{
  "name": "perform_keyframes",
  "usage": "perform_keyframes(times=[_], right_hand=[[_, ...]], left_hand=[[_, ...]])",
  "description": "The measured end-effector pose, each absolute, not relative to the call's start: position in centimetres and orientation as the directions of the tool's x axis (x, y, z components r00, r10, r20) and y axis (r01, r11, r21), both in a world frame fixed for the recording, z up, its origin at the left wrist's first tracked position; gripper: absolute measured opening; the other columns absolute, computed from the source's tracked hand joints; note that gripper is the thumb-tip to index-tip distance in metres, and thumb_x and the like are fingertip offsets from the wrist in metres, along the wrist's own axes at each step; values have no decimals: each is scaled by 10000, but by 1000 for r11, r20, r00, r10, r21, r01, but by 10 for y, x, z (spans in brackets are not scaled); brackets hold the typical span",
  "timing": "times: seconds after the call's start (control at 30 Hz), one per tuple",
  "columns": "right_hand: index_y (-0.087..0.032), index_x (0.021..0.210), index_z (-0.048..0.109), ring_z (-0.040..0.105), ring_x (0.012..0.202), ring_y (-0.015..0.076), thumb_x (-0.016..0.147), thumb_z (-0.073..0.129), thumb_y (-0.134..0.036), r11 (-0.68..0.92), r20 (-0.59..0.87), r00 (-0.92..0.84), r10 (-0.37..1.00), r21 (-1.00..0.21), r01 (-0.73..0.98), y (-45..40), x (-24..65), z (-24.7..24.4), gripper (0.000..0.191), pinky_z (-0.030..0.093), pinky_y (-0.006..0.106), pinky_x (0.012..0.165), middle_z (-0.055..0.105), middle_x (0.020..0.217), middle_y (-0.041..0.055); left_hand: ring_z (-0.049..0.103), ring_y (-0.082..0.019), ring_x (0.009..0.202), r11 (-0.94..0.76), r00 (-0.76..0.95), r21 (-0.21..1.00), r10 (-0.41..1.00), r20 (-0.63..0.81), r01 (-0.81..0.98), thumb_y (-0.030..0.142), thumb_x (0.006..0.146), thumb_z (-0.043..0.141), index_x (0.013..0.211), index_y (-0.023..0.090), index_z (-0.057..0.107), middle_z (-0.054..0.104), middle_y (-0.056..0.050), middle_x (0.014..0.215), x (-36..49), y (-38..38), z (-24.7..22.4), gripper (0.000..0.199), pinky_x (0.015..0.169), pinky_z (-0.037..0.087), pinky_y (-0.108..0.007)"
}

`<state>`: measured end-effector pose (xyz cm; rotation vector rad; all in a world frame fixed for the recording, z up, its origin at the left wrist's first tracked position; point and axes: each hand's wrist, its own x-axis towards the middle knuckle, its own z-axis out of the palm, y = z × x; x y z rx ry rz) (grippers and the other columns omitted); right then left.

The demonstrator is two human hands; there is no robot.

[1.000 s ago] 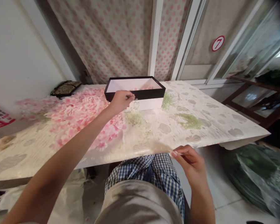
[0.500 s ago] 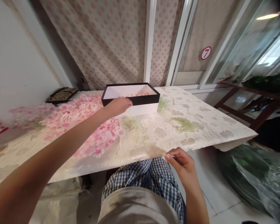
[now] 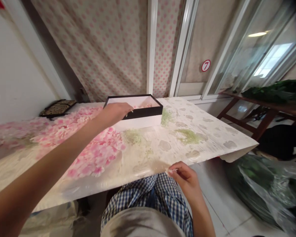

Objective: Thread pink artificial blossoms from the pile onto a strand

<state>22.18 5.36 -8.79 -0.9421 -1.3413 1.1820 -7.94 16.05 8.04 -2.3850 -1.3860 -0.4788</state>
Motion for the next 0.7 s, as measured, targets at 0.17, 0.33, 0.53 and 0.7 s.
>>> perform_keyframes(times=[0.17, 0.33, 0.53, 0.7], right_hand=[[-184, 732, 704, 592, 599, 147, 742, 734, -385, 202, 213, -130, 968, -975, -88, 55, 215, -89, 204, 458, 236, 562, 682, 660, 28], [-173, 758, 719, 601, 622, 156, 745, 736, -448, 225, 235, -55, 970, -962, -153, 59, 209, -94, 276, 477, 253, 594, 683, 676, 38], [-187, 817, 721, 633, 644, 166, 705, 777, -445, 194, 223, -78, 972, -941, -276, 62, 205, -99, 287, 501, 260, 615, 701, 709, 34], [-198, 718, 720, 618, 608, 145, 684, 809, -367, 195, 245, -188, 951, -948, -250, 57, 206, -93, 194, 473, 238, 596, 697, 664, 14]], left_hand=[[664, -190, 967, -530, 433, -18, 671, 603, 848, 251, 949, 400, 1018, 174, 687, 715, -71, 1052, -60, 144, 52, 305, 861, 511, -295], [661, -175, 891, -531, 300, 109, 623, 722, 840, 272, 966, 388, 977, 170, 657, 690, -78, 966, -51, 137, 41, 287, 802, 518, -278], [630, -177, 842, -518, 232, 403, 785, 574, 754, 327, 953, 422, 889, 208, 628, 649, -34, 880, -27, 99, 25, 246, 759, 495, -274], [604, -155, 740, -509, 430, 535, 860, 276, 675, 333, 969, 381, 787, 213, 595, 599, -13, 772, 8, 49, -5, 306, 686, 472, -254]])
